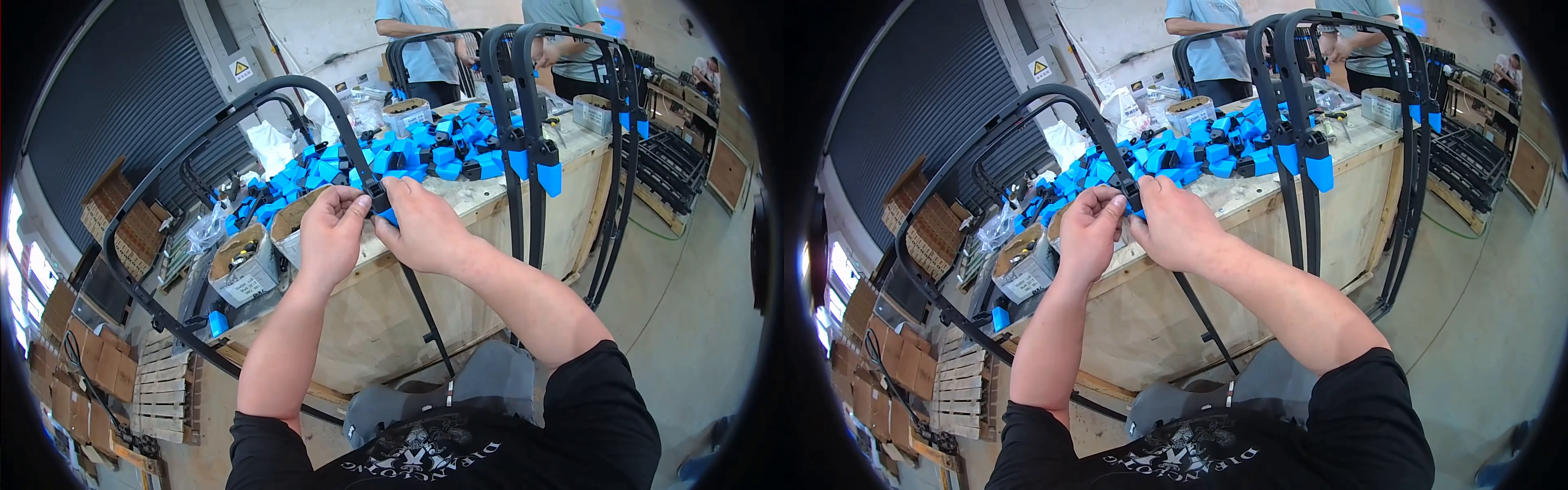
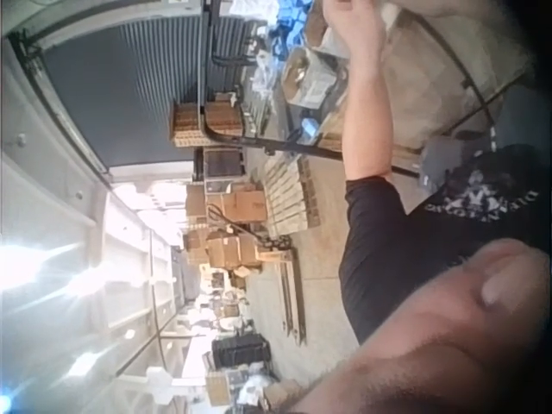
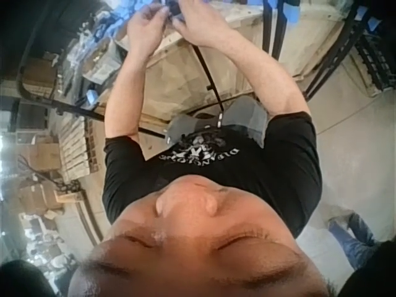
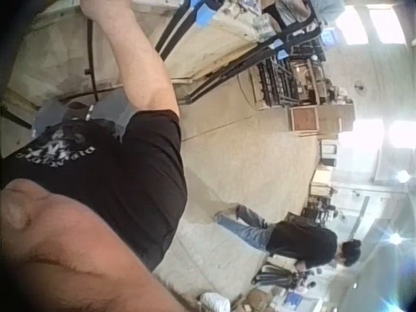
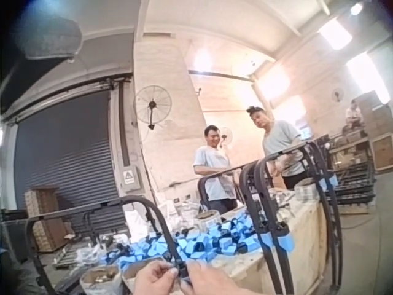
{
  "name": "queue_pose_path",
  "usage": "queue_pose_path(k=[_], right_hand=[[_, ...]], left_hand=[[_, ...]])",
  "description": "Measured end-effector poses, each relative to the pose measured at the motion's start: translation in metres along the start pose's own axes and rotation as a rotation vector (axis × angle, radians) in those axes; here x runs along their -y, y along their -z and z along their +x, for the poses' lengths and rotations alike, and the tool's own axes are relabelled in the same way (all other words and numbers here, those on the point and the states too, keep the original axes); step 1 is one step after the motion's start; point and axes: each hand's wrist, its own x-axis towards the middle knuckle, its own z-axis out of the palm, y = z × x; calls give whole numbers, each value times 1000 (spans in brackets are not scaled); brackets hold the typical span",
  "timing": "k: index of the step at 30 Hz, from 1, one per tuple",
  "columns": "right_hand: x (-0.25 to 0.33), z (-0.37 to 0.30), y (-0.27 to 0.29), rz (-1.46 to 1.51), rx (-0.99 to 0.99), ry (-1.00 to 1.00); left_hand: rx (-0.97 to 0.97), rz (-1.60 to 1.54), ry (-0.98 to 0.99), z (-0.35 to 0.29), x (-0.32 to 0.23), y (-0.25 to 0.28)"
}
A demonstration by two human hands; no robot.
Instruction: Assembling metal frame components by attaching blue plastic caps and securing parts using hand tools.
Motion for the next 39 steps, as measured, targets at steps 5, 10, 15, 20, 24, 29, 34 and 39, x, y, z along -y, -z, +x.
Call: queue_pose_path(k=[5,10,15,20,24,29,34,39], right_hand=[[1,0,4,3,32,-31],[0,0,-1,9,-8,-3],[0,-1,1,18,-9,-20],[-1,-2,-1,-3,-15,-6],[3,1,2,8,36,-27],[-1,-1,-2,-17,-19,6],[0,-1,-1,-24,0,-6],[-1,-1,-1,-41,3,-10]], left_hand=[[17,-91,-29,-1,-3,1],[25,-113,-127,-1,0,4],[76,-171,-336,-6,1,10],[-138,-272,-284,-8,-10,-3],[-45,379,36,0,0,-3],[-105,135,-221,-5,1,-9],[6,76,131,6,5,2],[14,408,-207,-2,-6,3]])
